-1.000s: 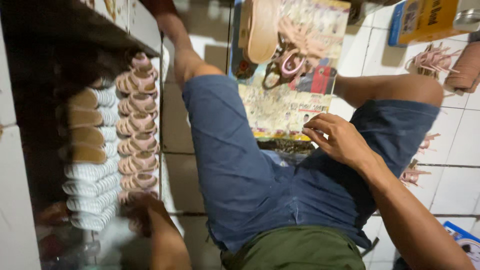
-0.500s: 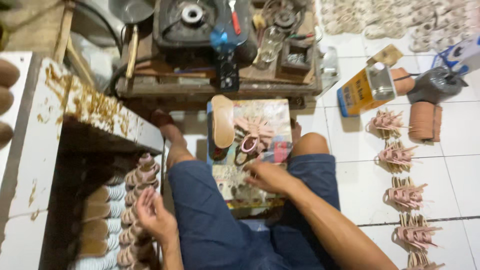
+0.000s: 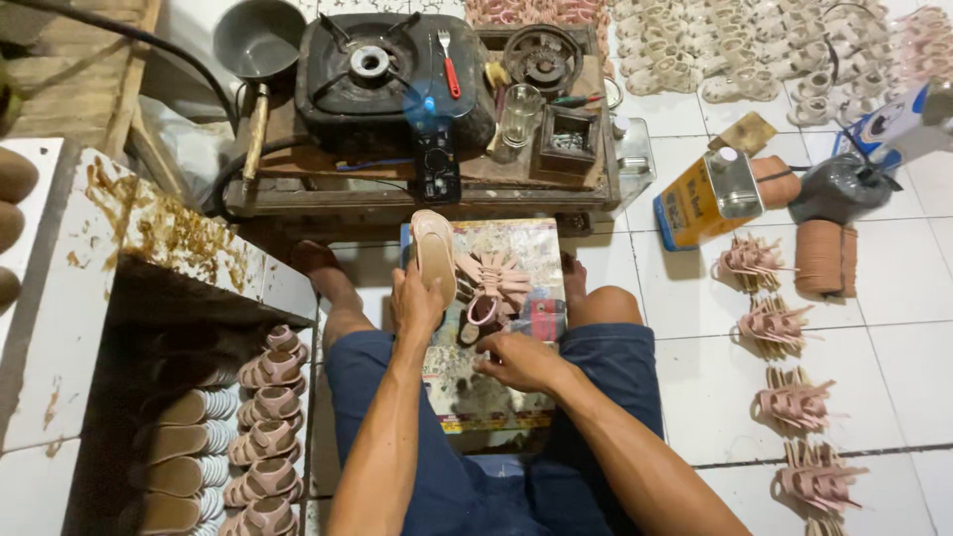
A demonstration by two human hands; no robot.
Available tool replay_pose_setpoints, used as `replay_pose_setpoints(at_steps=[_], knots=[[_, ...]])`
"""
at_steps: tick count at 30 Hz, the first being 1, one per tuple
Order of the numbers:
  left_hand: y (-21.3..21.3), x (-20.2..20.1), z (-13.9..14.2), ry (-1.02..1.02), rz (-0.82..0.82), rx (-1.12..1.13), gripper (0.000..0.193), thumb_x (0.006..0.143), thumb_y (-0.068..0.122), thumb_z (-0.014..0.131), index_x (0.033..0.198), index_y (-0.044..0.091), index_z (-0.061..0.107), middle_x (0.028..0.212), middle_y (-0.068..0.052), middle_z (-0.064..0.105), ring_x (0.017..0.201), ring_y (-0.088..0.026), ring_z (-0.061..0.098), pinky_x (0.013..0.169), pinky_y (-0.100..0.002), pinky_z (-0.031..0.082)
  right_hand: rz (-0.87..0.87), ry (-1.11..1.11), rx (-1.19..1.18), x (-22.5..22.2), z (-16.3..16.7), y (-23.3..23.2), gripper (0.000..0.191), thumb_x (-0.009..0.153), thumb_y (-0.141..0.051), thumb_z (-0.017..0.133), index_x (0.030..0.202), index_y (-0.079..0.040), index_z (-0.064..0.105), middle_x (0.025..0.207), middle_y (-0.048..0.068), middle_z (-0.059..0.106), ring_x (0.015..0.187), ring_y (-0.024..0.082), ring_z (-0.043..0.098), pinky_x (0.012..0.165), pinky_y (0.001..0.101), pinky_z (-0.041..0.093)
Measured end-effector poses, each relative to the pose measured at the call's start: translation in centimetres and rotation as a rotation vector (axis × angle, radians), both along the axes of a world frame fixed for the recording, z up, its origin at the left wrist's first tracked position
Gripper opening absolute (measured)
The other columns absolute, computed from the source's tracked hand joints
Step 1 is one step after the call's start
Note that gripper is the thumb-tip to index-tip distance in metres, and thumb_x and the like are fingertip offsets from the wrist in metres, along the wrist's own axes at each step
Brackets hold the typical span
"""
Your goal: The person assembles a pink sandal by hand, threading straps through slots on the sole and adjusting them. The person handles multiple sandals and soles, repeatedly threading and arranging straps to form the upper.
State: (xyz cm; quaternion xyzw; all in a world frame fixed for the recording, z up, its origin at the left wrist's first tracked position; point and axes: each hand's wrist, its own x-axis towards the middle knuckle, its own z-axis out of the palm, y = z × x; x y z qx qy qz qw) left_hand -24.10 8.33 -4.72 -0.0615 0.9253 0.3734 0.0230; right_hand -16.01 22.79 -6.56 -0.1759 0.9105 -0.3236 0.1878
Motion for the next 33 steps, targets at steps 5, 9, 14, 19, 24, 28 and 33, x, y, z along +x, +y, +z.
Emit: replay_pose_setpoints(at_steps=[5, 9, 14, 19, 24, 28, 33], knots=[[-0.3, 0.4, 0.3, 0.071, 0.080, 0.012, 0.048, 0.085, 0.019, 0.075, 0.129, 0.013, 0.056, 0.124, -0.022, 0.056, 0.113, -0.047, 0.056, 0.089, -0.056, 0.046, 0.011, -0.144, 0.066, 0.0, -0.4, -0.1, 0.042, 0.093, -0.037, 0.065, 0.119, -0.004, 0.068, 0.106, 0.020, 0.073, 0.099, 0.037, 0.070, 0.084, 0.0470, 0.054], [-0.3, 0.1, 0.4, 0.086, 0.104, 0.021, 0.039, 0.079, 0.021, 0.077, 0.109, 0.010, 0.056, 0.111, -0.018, 0.065, 0.112, -0.044, 0.058, 0.093, -0.055, 0.046, 0.039, -0.087, 0.033, 0.0, -0.3, -0.6, 0.043, 0.093, -0.037, 0.067, 0.120, -0.004, 0.069, 0.105, 0.021, 0.073, 0.097, 0.037, 0.070, 0.084, 0.0462, 0.054], [-0.8, -0.7, 0.4, -0.069, 0.159, 0.163, 0.040, 0.075, 0.030, 0.078, 0.103, 0.011, 0.058, 0.096, -0.014, 0.071, 0.097, -0.039, 0.068, 0.083, -0.050, 0.052, 0.012, -0.123, 0.025, 0.0, 0.4, -0.9, 0.044, 0.091, -0.036, 0.067, 0.121, -0.004, 0.068, 0.104, 0.019, 0.074, 0.095, 0.035, 0.072, 0.082, 0.0448, 0.055], [-0.8, -1.1, 1.2, 0.006, 0.204, 0.151, 0.033, 0.076, 0.030, 0.079, 0.096, 0.010, 0.062, 0.094, -0.016, 0.073, 0.091, -0.039, 0.069, 0.081, -0.050, 0.052, -0.043, -0.151, 0.067, 0.1, 1.4, -0.6, 0.043, 0.092, -0.035, 0.067, 0.123, -0.005, 0.067, 0.105, 0.019, 0.074, 0.095, 0.033, 0.072, 0.082, 0.0434, 0.056], [-0.8, -1.0, 1.9, 0.009, 0.230, 0.295, 0.035, 0.078, 0.030, 0.076, 0.099, 0.007, 0.061, 0.093, -0.016, 0.073, 0.089, -0.037, 0.070, 0.079, -0.048, 0.054, -0.090, -0.231, 0.068, 0.7, 1.7, 0.0, 0.041, 0.094, -0.035, 0.065, 0.123, -0.005, 0.067, 0.100, 0.017, 0.075, 0.089, 0.029, 0.074, 0.078, 0.0412, 0.055], [-1.9, -0.7, 2.4, 0.202, 0.226, 0.543, 0.034, 0.082, 0.028, 0.070, 0.104, 0.004, 0.059, 0.094, -0.019, 0.071, 0.086, -0.035, 0.070, 0.077, -0.044, 0.055, -0.062, -0.183, 0.006, 0.9, 1.4, 0.3, 0.040, 0.094, -0.032, 0.065, 0.122, -0.003, 0.066, 0.096, 0.017, 0.076, 0.086, 0.027, 0.074, 0.075, 0.0394, 0.055], [-4.3, 0.4, 3.2, 0.377, 0.248, 1.094, 0.036, 0.088, 0.014, 0.058, 0.123, 0.006, 0.055, 0.109, -0.021, 0.067, 0.090, -0.038, 0.070, 0.075, -0.048, 0.058, -0.070, -0.239, 0.200, 1.4, 0.6, 0.7, 0.038, 0.096, -0.031, 0.064, 0.123, -0.005, 0.068, 0.089, 0.020, 0.075, 0.080, 0.032, 0.071, 0.073, 0.0421, 0.054]])
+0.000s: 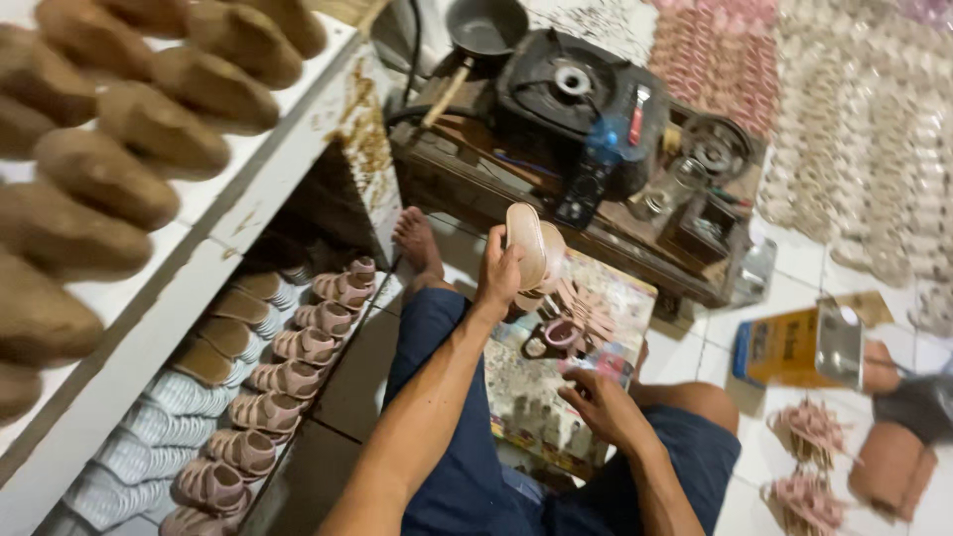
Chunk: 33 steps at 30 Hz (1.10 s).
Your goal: The person assembles a pink sandal by hand, threading straps through slots on the sole and adjusting them. The person handles multiple sandals and soles, repeatedly threading and arranging straps to form the upper.
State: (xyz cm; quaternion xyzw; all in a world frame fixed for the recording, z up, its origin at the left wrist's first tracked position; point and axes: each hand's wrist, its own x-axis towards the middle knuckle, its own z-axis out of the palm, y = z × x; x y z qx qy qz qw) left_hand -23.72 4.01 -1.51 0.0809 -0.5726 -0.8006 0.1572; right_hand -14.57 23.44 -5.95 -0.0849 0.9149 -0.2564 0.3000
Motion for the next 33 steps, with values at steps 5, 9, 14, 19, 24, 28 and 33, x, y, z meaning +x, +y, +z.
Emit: replay_pose_setpoints(at_steps=[5, 9, 14, 19, 24, 28, 33], knots=[[-2.6, 1.4, 1.1, -0.006, -0.256, 0.754, 0.041, 0.092, 0.016, 0.050, 0.132, 0.010, 0.043, 0.110, -0.019, 0.067, 0.084, -0.038, 0.075, 0.063, -0.050, 0.064, 0.047, 0.061, -0.013, 1.0, -0.5, 0.4, 0.040, 0.092, -0.035, 0.066, 0.119, -0.006, 0.070, 0.095, 0.016, 0.078, 0.084, 0.028, 0.076, 0.074, 0.0390, 0.057], [-3.6, 1.9, 1.0, -0.054, -0.176, 0.651, 0.031, 0.098, 0.013, 0.054, 0.128, 0.005, 0.050, 0.107, -0.019, 0.068, 0.083, -0.036, 0.073, 0.065, -0.048, 0.062, 0.037, 0.024, 0.040, 1.2, -0.8, 0.5, 0.042, 0.093, -0.038, 0.065, 0.120, -0.006, 0.069, 0.096, 0.017, 0.079, 0.084, 0.030, 0.076, 0.074, 0.0401, 0.058], [-3.5, 1.7, -0.3, -0.079, -0.080, 0.538, 0.025, 0.098, 0.014, 0.053, 0.120, 0.005, 0.061, 0.115, -0.017, 0.067, 0.099, -0.031, 0.068, 0.079, -0.042, 0.058, 0.023, 0.073, 0.020, 1.3, -1.0, 0.6, 0.044, 0.090, -0.038, 0.067, 0.120, -0.006, 0.070, 0.096, 0.017, 0.079, 0.086, 0.030, 0.077, 0.075, 0.0387, 0.059], [-4.9, 4.8, -2.1, 0.135, 0.062, -0.389, 0.026, 0.096, 0.005, 0.053, 0.115, 0.005, 0.070, 0.140, -0.020, 0.059, 0.131, -0.033, 0.055, 0.106, -0.042, 0.047, 0.028, 0.005, 0.059, 1.3, -2.0, 0.8, 0.044, 0.090, -0.037, 0.066, 0.122, -0.007, 0.069, 0.095, 0.016, 0.079, 0.079, 0.031, 0.078, 0.072, 0.0391, 0.059], [-8.8, 16.5, -5.0, 0.294, -0.050, -0.686, 0.023, 0.094, 0.001, 0.062, 0.107, 0.009, 0.078, 0.160, -0.024, 0.045, 0.153, -0.041, 0.038, 0.127, -0.045, 0.030, 0.205, 0.167, -0.017, 0.9, -4.1, 1.1, 0.043, 0.089, -0.038, 0.067, 0.117, -0.006, 0.071, 0.086, 0.015, 0.080, 0.080, 0.025, 0.073, 0.071, 0.0369, 0.059], [-9.9, 26.4, -8.5, 0.023, -0.130, -0.828, 0.028, 0.087, 0.000, 0.064, 0.104, 0.014, 0.082, 0.160, -0.023, 0.043, 0.150, -0.044, 0.036, 0.123, -0.047, 0.028, 0.179, -0.048, 0.004, -0.1, -6.3, 1.1, 0.041, 0.092, -0.036, 0.068, 0.122, -0.007, 0.070, 0.096, 0.014, 0.078, 0.079, 0.028, 0.079, 0.070, 0.0392, 0.061], [-8.6, 29.0, -11.3, -0.083, -0.053, -0.705, 0.035, 0.095, 0.000, 0.058, 0.119, 0.014, 0.079, 0.160, -0.022, 0.045, 0.151, -0.042, 0.038, 0.122, -0.045, 0.032, 0.485, 0.010, -0.085, -0.8, -7.5, 1.0, 0.044, 0.088, -0.034, 0.060, 0.126, -0.014, 0.071, 0.119, 0.007, 0.073, 0.078, 0.020, 0.076, 0.069, 0.0338, 0.064]])
